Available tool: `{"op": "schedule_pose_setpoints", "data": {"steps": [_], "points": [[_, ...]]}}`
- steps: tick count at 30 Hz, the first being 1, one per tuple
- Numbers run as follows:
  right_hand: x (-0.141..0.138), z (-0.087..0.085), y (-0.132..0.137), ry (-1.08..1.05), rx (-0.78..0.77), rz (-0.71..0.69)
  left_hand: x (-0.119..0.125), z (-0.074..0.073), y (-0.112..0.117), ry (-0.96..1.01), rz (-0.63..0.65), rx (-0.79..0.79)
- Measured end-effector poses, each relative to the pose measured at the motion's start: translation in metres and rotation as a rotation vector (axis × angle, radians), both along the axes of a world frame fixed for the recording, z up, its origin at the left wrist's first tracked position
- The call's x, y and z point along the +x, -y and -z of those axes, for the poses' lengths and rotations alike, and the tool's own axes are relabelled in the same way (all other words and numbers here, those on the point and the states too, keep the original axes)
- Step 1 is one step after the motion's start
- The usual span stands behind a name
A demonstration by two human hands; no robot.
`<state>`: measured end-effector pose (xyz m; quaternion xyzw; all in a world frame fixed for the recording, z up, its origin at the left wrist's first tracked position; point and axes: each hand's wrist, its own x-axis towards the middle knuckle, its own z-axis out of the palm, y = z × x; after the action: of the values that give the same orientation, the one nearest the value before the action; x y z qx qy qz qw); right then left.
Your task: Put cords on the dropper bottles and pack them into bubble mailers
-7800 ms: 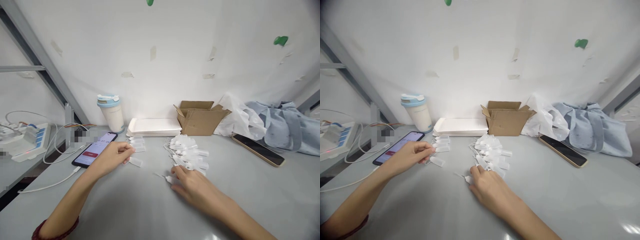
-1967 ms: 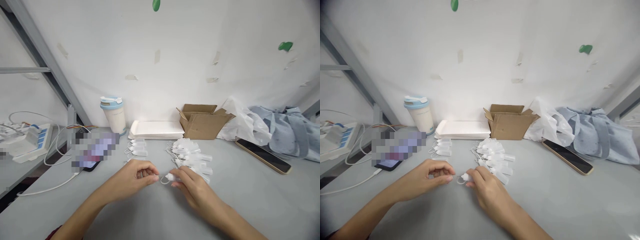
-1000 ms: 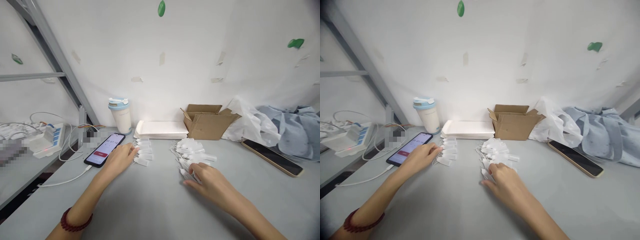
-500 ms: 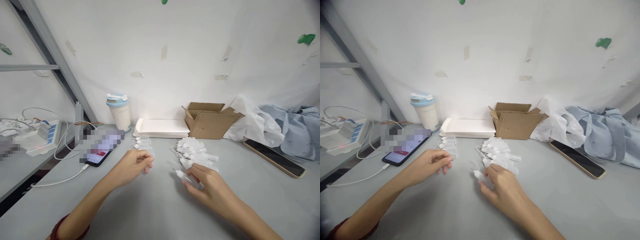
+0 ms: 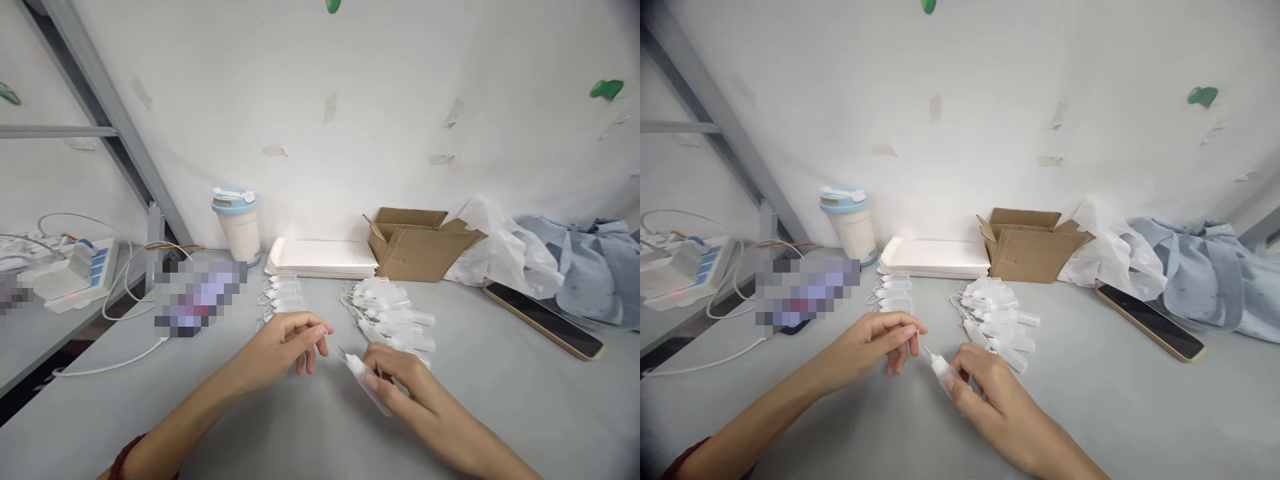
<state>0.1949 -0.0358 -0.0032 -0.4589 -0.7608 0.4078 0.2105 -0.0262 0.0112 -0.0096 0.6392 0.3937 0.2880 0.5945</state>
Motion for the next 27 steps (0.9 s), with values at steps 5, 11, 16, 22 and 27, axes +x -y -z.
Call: {"op": "schedule_pose_setpoints", "data": {"steps": [5, 11, 16, 22, 27], "points": [[-0.002, -0.001, -0.003, -0.047, -0.061, 0.025, 0.003, -0.003, 0.002, -0.026, -0.028, -0.010], [-0.005, -0.004, -0.002, -0.054, -0.123, 0.064, 0.008, 0.003, 0.003, 0.040, 0.013, -0.072], [-0.007, -0.004, 0.000, -0.094, -0.192, 0.044, 0.011, 0.004, 0.007, 0.099, 0.039, -0.113], [-0.007, 0.009, -0.002, -0.332, -0.263, 0.049, 0.009, -0.003, 0.010, 0.133, 0.020, -0.123], [-0.012, 0.021, -0.003, -0.582, -0.436, 0.064, 0.011, -0.007, 0.012, 0.117, 0.025, -0.111]]}}
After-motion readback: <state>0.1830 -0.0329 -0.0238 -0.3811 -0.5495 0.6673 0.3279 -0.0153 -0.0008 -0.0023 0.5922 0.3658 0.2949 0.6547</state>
